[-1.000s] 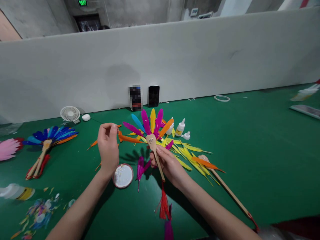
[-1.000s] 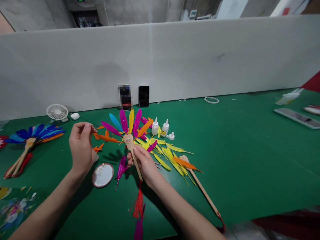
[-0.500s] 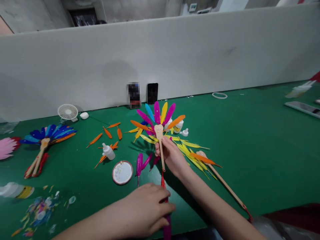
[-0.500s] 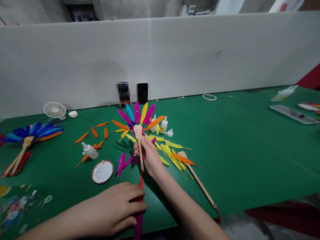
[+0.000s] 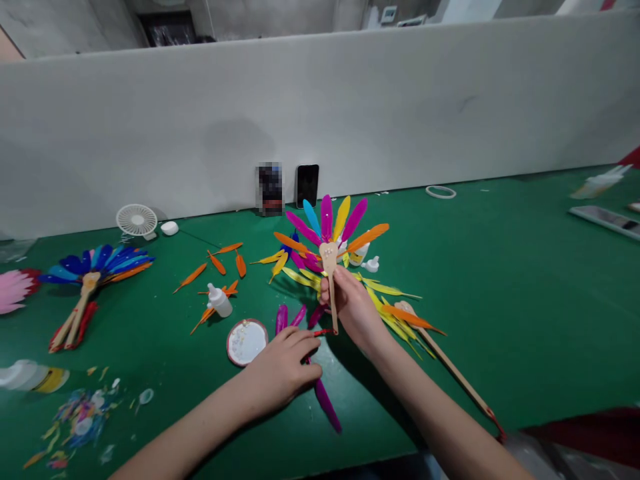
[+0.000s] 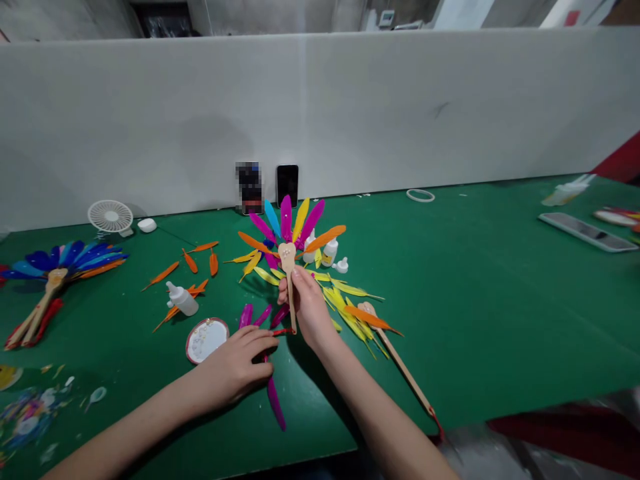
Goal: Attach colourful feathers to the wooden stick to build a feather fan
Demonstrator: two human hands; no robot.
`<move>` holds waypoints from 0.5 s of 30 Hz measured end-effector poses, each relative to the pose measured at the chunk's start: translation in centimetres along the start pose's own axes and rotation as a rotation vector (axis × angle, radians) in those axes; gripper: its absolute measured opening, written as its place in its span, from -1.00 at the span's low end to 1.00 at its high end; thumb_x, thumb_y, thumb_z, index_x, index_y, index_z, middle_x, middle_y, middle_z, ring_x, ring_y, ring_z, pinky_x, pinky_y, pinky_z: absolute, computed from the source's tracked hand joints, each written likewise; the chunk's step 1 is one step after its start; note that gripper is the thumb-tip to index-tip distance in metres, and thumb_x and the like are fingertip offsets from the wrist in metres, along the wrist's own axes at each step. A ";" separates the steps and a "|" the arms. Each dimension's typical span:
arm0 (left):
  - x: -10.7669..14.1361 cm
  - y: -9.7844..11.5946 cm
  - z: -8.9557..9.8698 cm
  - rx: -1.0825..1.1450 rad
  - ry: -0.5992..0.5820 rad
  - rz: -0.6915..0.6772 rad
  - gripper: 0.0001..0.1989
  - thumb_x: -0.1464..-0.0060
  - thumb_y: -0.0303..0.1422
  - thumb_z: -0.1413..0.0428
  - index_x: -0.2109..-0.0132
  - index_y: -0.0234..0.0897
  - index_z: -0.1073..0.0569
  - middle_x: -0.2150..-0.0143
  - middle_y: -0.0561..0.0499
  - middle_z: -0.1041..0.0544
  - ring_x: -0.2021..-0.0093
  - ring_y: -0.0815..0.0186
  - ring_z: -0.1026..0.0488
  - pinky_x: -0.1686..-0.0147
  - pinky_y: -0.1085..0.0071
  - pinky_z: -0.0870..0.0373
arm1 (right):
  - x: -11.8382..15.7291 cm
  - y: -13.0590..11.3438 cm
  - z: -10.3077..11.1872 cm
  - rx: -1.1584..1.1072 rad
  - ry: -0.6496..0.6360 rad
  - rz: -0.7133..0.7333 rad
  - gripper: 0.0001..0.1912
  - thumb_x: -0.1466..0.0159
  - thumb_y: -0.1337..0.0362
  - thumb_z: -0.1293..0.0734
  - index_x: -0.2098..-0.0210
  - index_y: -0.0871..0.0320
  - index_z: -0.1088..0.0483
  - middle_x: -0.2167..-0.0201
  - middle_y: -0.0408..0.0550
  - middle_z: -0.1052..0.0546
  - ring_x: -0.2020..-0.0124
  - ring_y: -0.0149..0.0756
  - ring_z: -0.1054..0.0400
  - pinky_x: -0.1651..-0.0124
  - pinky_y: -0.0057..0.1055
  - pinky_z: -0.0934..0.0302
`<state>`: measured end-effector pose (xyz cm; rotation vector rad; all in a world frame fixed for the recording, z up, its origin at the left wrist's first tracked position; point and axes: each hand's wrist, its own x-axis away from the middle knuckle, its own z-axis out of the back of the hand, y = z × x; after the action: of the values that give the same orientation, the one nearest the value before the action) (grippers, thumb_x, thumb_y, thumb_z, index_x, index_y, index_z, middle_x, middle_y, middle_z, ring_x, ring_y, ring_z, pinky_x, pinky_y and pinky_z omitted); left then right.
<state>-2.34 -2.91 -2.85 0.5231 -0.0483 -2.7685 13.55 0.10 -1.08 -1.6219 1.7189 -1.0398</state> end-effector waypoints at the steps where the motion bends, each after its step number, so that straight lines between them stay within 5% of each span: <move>1: -0.1 -0.1 0.1 -0.016 0.034 -0.011 -0.75 -0.09 -0.49 0.10 0.43 -0.29 -0.44 0.24 -0.16 -0.50 0.14 0.21 -0.39 0.14 0.25 -0.29 | 0.0 0.0 0.0 0.014 0.018 0.027 -0.71 0.06 0.08 -0.38 0.49 0.12 -0.26 0.66 -0.29 -0.33 0.66 -0.51 -0.14 0.56 -0.51 -0.07; 8: 0.0 -1.4 1.5 -0.153 0.177 0.140 -0.77 -0.07 -0.47 0.09 0.37 -0.30 -0.46 0.49 -0.08 -0.47 0.50 0.30 -0.32 0.51 0.40 -0.20 | -0.2 0.1 0.6 0.150 0.167 0.275 -0.76 -0.02 0.13 -0.35 0.35 0.08 -0.31 0.62 -0.29 -0.30 0.65 -0.50 -0.13 0.57 -0.49 -0.04; 15: 0.5 -2.2 2.3 0.113 0.356 0.425 -0.78 -0.11 -0.45 0.11 0.26 -0.26 -0.42 0.41 -0.05 -0.51 0.41 0.32 -0.42 0.40 0.41 -0.32 | -0.3 -0.5 1.1 0.243 0.217 0.385 -0.77 -0.03 0.23 -0.34 0.29 0.06 -0.29 0.63 -0.32 -0.30 0.65 -0.48 -0.20 0.54 -0.47 -0.11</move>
<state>-4.30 -1.04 -1.08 0.9107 -0.2082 -2.2378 14.83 0.26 -1.30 -1.0073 1.8634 -1.2043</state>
